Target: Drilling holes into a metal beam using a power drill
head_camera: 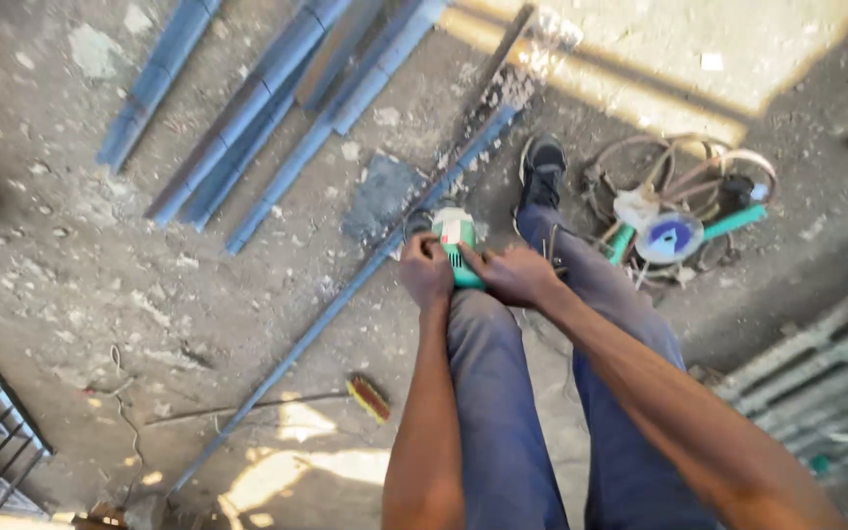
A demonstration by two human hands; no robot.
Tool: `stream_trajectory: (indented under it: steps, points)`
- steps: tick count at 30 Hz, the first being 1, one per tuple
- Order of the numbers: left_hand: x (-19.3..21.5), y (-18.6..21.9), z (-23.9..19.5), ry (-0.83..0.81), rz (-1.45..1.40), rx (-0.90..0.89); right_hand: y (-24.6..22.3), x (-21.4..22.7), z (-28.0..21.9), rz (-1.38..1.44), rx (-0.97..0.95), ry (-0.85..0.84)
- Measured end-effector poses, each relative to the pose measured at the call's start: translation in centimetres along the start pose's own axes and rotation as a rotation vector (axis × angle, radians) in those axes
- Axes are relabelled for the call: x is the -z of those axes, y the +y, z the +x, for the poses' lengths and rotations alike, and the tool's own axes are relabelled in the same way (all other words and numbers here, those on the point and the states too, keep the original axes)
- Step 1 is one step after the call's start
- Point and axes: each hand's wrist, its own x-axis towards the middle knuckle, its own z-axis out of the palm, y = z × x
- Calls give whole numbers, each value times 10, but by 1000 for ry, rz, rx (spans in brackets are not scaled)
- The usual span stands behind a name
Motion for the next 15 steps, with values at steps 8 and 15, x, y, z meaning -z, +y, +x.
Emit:
stream_trajectory:
  steps: [8, 15]
  points:
    - [23, 97, 3, -424, -180, 633, -4, -10, -33, 252, -284, -98]
    - [-20, 79, 22, -534, -392, 765, 12, 13, -30, 274, -323, 1]
